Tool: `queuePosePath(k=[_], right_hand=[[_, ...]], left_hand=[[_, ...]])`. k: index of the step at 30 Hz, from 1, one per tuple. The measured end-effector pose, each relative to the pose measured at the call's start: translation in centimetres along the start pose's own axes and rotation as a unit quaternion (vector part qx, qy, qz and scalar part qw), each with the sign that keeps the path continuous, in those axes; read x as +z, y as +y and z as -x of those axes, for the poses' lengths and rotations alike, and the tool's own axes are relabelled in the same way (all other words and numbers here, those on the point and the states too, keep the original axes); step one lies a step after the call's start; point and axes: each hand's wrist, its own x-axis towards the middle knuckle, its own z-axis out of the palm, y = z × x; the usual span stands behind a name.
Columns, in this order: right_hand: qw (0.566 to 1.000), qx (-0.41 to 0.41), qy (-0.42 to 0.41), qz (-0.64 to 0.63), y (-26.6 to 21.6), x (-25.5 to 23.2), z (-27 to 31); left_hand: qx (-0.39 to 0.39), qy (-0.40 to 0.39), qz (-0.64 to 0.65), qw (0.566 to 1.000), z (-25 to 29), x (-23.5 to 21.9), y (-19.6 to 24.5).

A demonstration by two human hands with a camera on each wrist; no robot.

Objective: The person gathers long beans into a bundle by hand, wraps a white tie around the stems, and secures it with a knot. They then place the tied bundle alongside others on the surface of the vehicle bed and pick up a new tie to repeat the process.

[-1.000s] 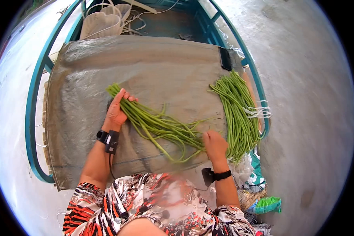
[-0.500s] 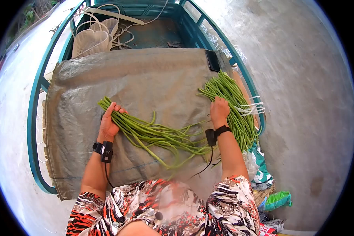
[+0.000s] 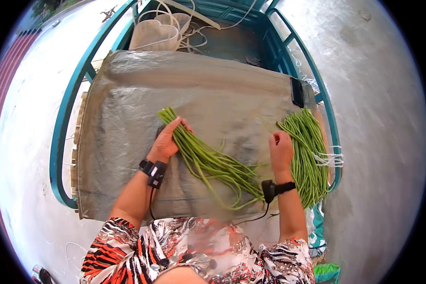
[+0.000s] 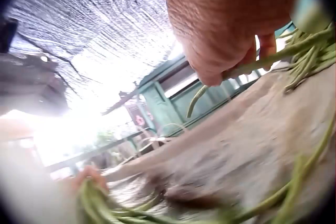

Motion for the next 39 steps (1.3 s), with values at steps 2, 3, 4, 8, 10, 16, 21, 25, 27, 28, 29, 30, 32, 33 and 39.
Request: queuePosePath(k=[2,3,4,8,10,16,21,25,27,28,29,30,32,33,39], right_hand=[[0.997,-0.014,-0.005,-0.073,-4.3,0.4,0.8],[0.994,-0.01,-0.017,-0.105,-6.5,0.6,1.3],[0.99,-0.005,-0.029,-0.137,-8.5,0.9,1.8],[0.967,-0.001,-0.049,-0.25,-15.6,2.4,2.9],[0.953,0.014,-0.055,-0.297,-18.0,4.0,3.4],[0.935,0.043,-0.088,-0.342,-19.4,8.1,3.9],[0.915,0.04,-0.121,-0.383,-19.4,8.9,4.3],[0.915,0.03,-0.135,-0.379,-19.4,9.1,4.8],[0.919,0.026,-0.145,-0.367,-19.5,8.8,4.6],[0.917,0.025,-0.159,-0.365,-19.5,8.7,4.5],[0.915,0.025,-0.173,-0.364,-19.4,8.5,4.4],[0.913,0.024,-0.187,-0.363,-19.3,8.5,4.4],[0.906,0.027,-0.198,-0.373,-18.9,9.0,4.5],[0.903,0.029,-0.203,-0.378,-18.8,9.1,4.6],[0.889,0.035,-0.206,-0.408,-18.0,8.2,4.8]], left_hand=[[0.004,-0.003,0.007,1.0,-0.1,0.2,0.0],[0.007,-0.002,0.013,1.0,-0.1,0.1,-0.2],[0.01,-0.002,0.019,1.0,-0.1,0.1,-0.3],[0.014,-0.018,-0.002,1.0,-0.1,-0.1,-0.2],[-0.002,0.009,-0.007,1.0,-0.2,0.0,-0.1],[-0.004,-0.004,-0.007,1.0,-0.3,0.3,-0.2],[-0.003,-0.01,-0.018,1.0,0.2,0.7,-0.1],[0.0,0.01,-0.029,1.0,0.2,0.5,-0.2],[0.003,0.004,-0.037,0.999,0.3,0.3,-0.1],[0.008,-0.004,-0.04,0.999,0.0,-0.1,-0.1],[0.013,-0.011,-0.043,0.999,-0.2,-0.5,-0.1],[0.03,-0.008,-0.046,0.998,-0.2,-0.2,-0.2],[0.063,0.0,-0.052,0.997,-0.2,0.3,-0.3],[0.048,-0.01,-0.044,0.998,-0.3,0.1,-0.3],[0.007,0.04,-0.007,0.999,1.2,2.6,0.2]])
